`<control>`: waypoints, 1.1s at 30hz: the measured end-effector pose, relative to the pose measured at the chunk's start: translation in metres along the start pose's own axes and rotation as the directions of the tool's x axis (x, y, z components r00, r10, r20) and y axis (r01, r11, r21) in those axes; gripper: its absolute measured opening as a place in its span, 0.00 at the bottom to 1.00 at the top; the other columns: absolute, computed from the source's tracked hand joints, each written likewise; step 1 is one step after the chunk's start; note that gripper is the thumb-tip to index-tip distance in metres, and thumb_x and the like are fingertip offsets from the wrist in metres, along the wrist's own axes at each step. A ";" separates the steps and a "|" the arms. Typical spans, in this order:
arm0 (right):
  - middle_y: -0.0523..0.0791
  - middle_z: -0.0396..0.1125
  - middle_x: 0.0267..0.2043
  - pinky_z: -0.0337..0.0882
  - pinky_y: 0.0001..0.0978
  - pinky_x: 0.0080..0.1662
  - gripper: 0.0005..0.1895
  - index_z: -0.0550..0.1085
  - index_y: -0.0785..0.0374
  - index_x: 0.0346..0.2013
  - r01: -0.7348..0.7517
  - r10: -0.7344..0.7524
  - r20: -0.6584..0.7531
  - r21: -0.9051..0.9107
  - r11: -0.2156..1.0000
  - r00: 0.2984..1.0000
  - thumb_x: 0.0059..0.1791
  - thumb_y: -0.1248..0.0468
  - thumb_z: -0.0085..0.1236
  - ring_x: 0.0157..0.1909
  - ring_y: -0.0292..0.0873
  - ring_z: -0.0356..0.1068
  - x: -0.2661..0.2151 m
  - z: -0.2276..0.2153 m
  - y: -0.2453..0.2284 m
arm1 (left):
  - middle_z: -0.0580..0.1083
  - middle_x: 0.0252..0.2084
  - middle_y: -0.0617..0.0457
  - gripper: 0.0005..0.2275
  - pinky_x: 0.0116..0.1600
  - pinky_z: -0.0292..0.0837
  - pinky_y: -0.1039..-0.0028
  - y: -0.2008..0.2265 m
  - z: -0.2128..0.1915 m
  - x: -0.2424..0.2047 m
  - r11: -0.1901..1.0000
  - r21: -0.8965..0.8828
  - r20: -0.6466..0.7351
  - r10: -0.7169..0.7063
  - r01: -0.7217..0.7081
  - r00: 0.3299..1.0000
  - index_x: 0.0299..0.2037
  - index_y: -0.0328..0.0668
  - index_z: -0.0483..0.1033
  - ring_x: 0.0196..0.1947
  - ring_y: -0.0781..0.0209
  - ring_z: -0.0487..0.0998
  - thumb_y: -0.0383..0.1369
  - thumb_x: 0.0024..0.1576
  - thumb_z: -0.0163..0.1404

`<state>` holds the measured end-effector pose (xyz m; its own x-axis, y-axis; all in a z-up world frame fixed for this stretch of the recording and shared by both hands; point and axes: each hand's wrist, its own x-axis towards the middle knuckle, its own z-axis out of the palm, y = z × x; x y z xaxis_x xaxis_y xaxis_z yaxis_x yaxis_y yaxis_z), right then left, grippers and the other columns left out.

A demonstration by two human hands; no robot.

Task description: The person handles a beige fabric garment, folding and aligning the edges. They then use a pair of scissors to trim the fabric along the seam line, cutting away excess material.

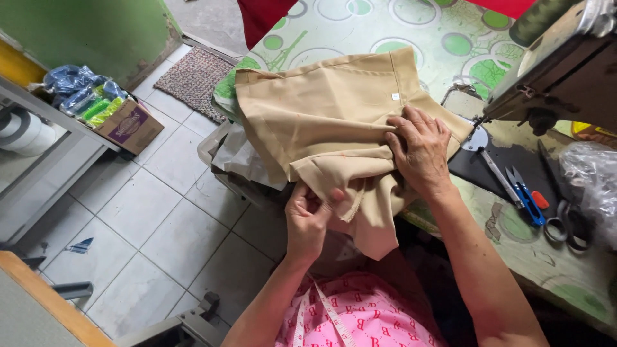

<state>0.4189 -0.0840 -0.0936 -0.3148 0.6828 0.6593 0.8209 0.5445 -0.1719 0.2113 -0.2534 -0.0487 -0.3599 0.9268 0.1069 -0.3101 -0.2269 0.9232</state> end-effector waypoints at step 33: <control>0.56 0.70 0.61 0.66 0.43 0.66 0.15 0.73 0.66 0.57 -0.106 0.109 0.001 0.249 0.963 0.994 0.55 0.72 0.53 0.63 0.54 0.69 -0.055 -0.124 -0.037 | 0.69 0.35 0.65 0.18 0.35 0.65 0.87 0.034 -0.007 0.000 0.831 0.555 0.024 -0.054 0.031 0.998 0.53 0.47 0.83 0.23 0.78 0.62 0.27 0.51 0.65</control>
<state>0.4651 -0.2024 -0.0324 -0.2241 0.7387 0.6357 0.7053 0.5730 -0.4173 0.1945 -0.2631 -0.0194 -0.3213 0.9447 0.0661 0.2198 0.0065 0.9755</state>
